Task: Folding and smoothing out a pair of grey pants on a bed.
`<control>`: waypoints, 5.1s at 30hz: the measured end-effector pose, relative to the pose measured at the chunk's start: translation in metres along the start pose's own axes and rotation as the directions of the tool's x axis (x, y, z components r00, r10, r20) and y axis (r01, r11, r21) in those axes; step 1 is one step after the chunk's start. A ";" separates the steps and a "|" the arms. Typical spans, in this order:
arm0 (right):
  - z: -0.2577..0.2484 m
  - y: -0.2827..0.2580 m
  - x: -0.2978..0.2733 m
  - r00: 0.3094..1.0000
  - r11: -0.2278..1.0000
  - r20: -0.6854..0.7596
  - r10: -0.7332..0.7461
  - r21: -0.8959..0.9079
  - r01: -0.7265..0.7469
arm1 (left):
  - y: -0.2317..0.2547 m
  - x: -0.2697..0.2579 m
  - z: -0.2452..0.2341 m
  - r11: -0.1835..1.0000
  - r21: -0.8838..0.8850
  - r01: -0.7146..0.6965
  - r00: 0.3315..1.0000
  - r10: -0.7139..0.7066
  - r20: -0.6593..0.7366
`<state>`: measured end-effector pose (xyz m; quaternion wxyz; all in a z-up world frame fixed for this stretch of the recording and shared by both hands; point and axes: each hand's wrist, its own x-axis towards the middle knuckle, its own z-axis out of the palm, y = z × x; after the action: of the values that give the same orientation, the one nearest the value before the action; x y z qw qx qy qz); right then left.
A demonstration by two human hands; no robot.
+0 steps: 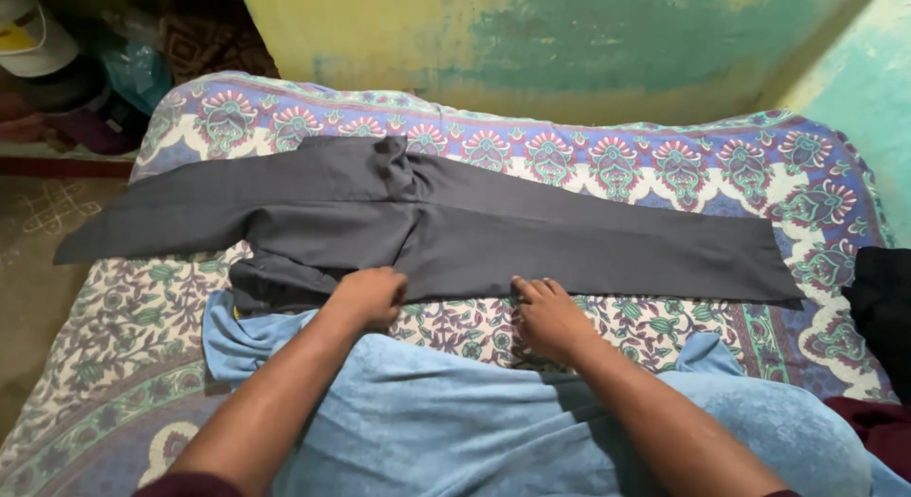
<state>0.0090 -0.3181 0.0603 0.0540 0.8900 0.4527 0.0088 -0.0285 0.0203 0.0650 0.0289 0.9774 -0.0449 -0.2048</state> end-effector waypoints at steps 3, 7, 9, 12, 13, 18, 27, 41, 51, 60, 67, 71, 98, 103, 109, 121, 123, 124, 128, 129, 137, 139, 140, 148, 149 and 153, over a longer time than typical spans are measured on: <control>0.013 -0.005 0.012 0.997 1.000 -0.080 0.003 0.016 -0.001 | -0.011 -0.005 0.002 0.998 -0.012 0.059 0.997 -0.059 -0.043; 0.011 -0.017 0.016 0.996 0.996 -0.090 0.016 0.091 -0.007 | -0.018 0.028 0.035 0.992 0.027 0.120 0.989 -0.117 -0.088; 0.014 -0.018 0.017 0.996 0.995 -0.091 0.016 0.099 -0.007 | -0.021 0.037 0.044 0.992 0.043 0.122 0.987 -0.117 -0.113; 0.019 -0.018 0.018 0.995 0.994 -0.094 0.024 0.109 -0.014 | -0.021 0.035 0.044 0.993 0.043 0.108 0.986 -0.101 -0.134; 0.019 -0.018 0.019 0.994 0.995 -0.110 0.014 0.098 -0.003 | -0.020 0.034 0.040 0.991 0.039 0.129 0.986 -0.124 -0.114; 0.018 -0.019 0.018 0.993 0.997 -0.117 -0.012 0.079 0.022 | -0.020 0.034 0.039 0.987 0.044 0.153 0.984 -0.148 -0.098; 0.017 -0.019 0.018 0.999 0.996 -0.032 -0.022 0.089 0.025 | -0.015 0.034 0.035 0.977 0.089 0.196 0.977 -0.187 -0.101; 0.029 -0.021 0.019 0.981 0.994 -0.169 -0.098 0.030 0.105 | 0.012 0.017 0.007 0.995 0.101 0.027 0.998 -0.021 -0.060; 0.014 -0.034 0.027 0.934 0.814 0.127 0.333 0.461 -0.353 | 0.006 0.018 0.021 0.925 -0.299 0.235 0.972 -0.231 0.050; 0.068 -0.040 0.033 0.484 -0.801 0.774 0.408 0.558 -0.218 | 0.053 0.060 0.069 0.136 -0.856 0.499 0.827 -0.368 0.424; 0.101 -0.030 0.041 0.457 -0.828 0.740 0.494 0.561 -0.014 | 0.115 0.071 0.090 -0.386 -0.834 0.394 0.833 -0.232 0.502; 0.119 -0.017 0.039 0.371 -0.806 0.742 0.558 0.591 0.029 | 0.146 0.046 0.072 -0.711 -0.689 0.139 0.843 -0.280 0.459; 0.137 -0.009 0.053 0.415 -0.768 0.742 0.527 0.624 -0.141 | 0.141 0.113 0.131 -0.625 -0.760 -0.177 0.297 -0.770 0.564; 0.135 -0.010 0.055 0.433 -0.764 0.737 0.519 0.628 -0.152 | 0.114 0.121 0.130 -0.622 -0.753 -0.213 0.258 -0.779 0.571; 0.132 -0.011 0.057 0.437 -0.756 0.735 0.518 0.633 -0.168 | 0.098 0.129 0.136 -0.627 -0.737 -0.251 0.209 -0.779 0.592; 0.131 -0.009 0.052 0.454 -0.744 0.727 0.515 0.642 -0.184 | 0.082 0.146 0.157 -0.617 -0.713 -0.332 0.113 -0.777 0.620; 0.132 -0.008 0.052 0.453 -0.741 0.726 0.517 0.645 -0.186 | 0.080 0.150 0.159 -0.617 -0.709 -0.342 0.104 -0.774 0.624; 0.132 -0.008 0.053 0.450 -0.740 0.726 0.520 0.646 -0.187 | 0.079 0.152 0.160 -0.618 -0.705 -0.348 0.096 -0.771 0.629; 0.131 -0.005 0.051 0.432 -0.726 0.717 0.546 0.663 -0.182 | 0.085 0.142 0.144 -0.604 -0.713 -0.356 0.066 -0.777 0.625; 0.133 -0.005 0.051 0.429 -0.725 0.717 0.549 0.664 -0.181 | 0.086 0.138 0.140 -0.606 -0.713 -0.354 0.069 -0.777 0.626; 0.161 0.000 0.055 0.407 -0.751 0.725 0.556 0.648 -0.129 | 0.085 0.145 0.153 -0.473 -0.834 -0.284 0.000 -0.870 0.493; 0.153 -0.004 0.056 0.396 -0.751 0.727 0.562 0.648 -0.124 | 0.075 0.160 0.170 -0.450 -0.844 -0.294 0.003 -0.883 0.470; 0.149 -0.004 0.054 0.395 -0.752 0.729 0.560 0.647 -0.127 | 0.073 0.168 0.179 -0.424 -0.851 -0.309 -0.007 -0.894 0.448; 0.137 -0.006 0.052 0.417 -0.767 0.738 0.530 0.628 -0.137 | 0.091 0.123 0.143 -0.434 -0.847 -0.307 0.032 -0.894 0.447; 0.131 -0.010 0.052 0.422 -0.770 0.740 0.524 0.623 -0.137 | 0.093 0.112 0.135 -0.450 -0.839 -0.306 0.040 -0.886 0.461; 0.131 -0.013 0.054 0.440 -0.770 0.736 0.514 0.622 -0.142 | 0.087 0.127 0.152 -0.507 -0.808 -0.301 0.151 -0.862 0.485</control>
<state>0.0392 -0.2785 -0.0733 -0.7410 0.5580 -0.3016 -0.2205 0.0192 -0.0848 -0.1181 0.6129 0.3580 0.6377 0.2991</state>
